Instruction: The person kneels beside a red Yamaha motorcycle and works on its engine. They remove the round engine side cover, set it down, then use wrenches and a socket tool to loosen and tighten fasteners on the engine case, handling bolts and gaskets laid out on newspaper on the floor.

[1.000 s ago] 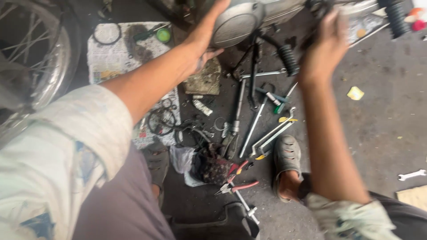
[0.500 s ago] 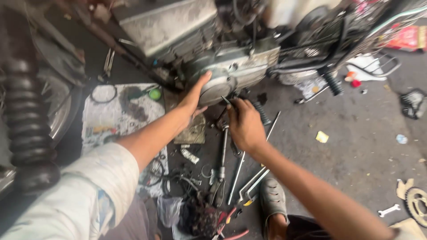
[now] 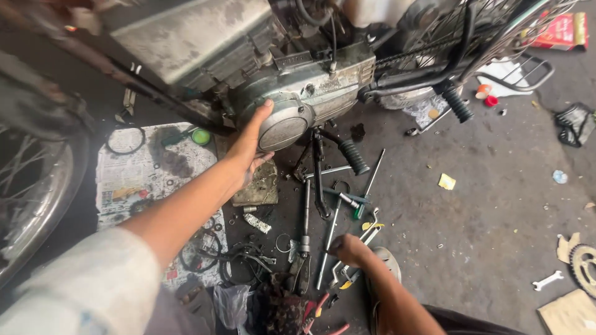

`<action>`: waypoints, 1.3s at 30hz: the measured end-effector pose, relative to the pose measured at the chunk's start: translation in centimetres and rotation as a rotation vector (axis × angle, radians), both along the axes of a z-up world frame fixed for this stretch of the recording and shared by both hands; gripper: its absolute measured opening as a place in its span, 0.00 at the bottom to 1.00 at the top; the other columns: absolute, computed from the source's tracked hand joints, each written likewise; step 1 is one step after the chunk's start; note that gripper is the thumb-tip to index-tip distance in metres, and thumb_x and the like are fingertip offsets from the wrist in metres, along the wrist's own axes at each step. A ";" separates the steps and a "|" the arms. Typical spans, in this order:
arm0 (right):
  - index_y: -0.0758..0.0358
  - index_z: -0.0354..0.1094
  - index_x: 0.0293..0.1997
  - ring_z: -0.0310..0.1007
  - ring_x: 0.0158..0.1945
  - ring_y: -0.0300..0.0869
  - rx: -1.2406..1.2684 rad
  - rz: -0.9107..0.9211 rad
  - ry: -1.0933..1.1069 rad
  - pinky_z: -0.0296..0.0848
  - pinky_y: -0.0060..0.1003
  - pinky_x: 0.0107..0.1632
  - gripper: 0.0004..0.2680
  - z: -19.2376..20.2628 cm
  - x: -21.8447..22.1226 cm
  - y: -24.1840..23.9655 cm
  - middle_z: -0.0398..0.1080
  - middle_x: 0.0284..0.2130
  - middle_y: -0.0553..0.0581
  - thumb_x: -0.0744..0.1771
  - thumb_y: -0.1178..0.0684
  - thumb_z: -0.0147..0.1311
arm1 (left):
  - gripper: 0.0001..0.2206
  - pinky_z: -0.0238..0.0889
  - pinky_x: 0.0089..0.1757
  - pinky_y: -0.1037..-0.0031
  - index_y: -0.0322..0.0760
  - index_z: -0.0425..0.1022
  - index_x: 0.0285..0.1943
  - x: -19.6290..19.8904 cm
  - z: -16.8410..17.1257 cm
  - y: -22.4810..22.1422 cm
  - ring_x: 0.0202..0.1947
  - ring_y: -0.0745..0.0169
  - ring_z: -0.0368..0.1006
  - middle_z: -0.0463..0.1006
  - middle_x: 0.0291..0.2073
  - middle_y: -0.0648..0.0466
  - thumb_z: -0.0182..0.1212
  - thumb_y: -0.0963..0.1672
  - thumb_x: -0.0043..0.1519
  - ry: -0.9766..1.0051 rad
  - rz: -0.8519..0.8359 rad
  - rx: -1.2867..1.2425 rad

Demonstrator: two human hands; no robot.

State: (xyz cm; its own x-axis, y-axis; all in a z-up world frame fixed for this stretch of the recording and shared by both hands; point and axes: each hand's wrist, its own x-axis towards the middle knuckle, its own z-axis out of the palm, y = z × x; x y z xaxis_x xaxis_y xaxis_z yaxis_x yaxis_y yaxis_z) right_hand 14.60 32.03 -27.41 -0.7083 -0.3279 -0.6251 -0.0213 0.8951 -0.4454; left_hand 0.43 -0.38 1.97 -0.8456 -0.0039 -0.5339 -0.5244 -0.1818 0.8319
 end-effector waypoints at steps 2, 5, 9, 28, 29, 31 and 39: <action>0.55 0.80 0.43 0.81 0.44 0.49 0.028 -0.173 0.064 0.78 0.43 0.49 0.09 -6.5 -1.1 3.3 0.79 0.41 0.58 0.62 0.49 0.60 | 0.53 0.64 0.56 0.64 0.40 0.56 0.74 0.2 0.0 0.0 0.62 0.57 0.68 0.71 0.61 0.47 0.60 0.67 0.40 -0.005 -0.007 -0.004; 0.60 0.79 0.42 0.80 0.45 0.57 0.079 -0.551 0.254 0.77 0.48 0.49 0.09 -10.9 -2.9 5.9 0.78 0.39 0.66 0.63 0.50 0.60 | 0.54 0.63 0.57 0.64 0.38 0.57 0.73 0.5 0.1 0.0 0.62 0.55 0.68 0.72 0.61 0.46 0.60 0.67 0.41 -0.004 -0.008 -0.010; 0.65 0.78 0.43 0.77 0.49 0.64 0.079 -0.924 0.486 0.74 0.52 0.54 0.10 -9.8 -6.1 5.9 0.77 0.41 0.74 0.63 0.51 0.59 | 0.54 0.63 0.58 0.64 0.38 0.56 0.74 0.4 0.4 0.1 0.61 0.53 0.69 0.72 0.60 0.44 0.61 0.66 0.41 -0.020 0.002 -0.022; 0.73 0.67 0.45 0.70 0.32 0.43 -0.806 -1.678 0.002 0.77 0.44 0.35 0.08 -4.0 1.4 6.0 0.69 0.32 0.60 0.65 0.64 0.42 | 0.56 0.62 0.60 0.61 0.42 0.50 0.76 0.5 -0.3 0.0 0.66 0.54 0.65 0.67 0.65 0.46 0.62 0.66 0.39 0.022 0.024 0.015; 0.71 0.66 0.47 0.67 0.30 0.41 -0.787 -1.575 0.228 0.71 0.39 0.32 0.07 -4.5 3.2 6.4 0.68 0.31 0.58 0.66 0.63 0.44 | 0.57 0.61 0.61 0.60 0.42 0.47 0.77 0.4 -0.5 0.0 0.68 0.53 0.62 0.64 0.67 0.45 0.61 0.67 0.39 0.031 0.000 0.011; 0.70 0.64 0.49 0.65 0.29 0.39 -0.765 -1.453 0.456 0.65 0.35 0.30 0.07 -0.1 4.7 5.0 0.66 0.30 0.57 0.67 0.61 0.47 | 0.59 0.61 0.61 0.60 0.42 0.44 0.78 0.4 -0.6 0.0 0.69 0.53 0.60 0.62 0.68 0.44 0.61 0.67 0.39 0.048 -0.020 0.012; 0.63 0.59 0.73 0.68 0.38 0.41 -0.689 -0.978 0.781 0.66 0.37 0.39 0.19 22.1 7.1 -6.0 0.71 0.40 0.58 0.71 0.51 0.49 | 0.58 0.61 0.59 0.61 0.41 0.49 0.78 0.1 -1.3 0.1 0.69 0.51 0.60 0.65 0.67 0.41 0.54 0.70 0.41 0.038 -0.091 -0.030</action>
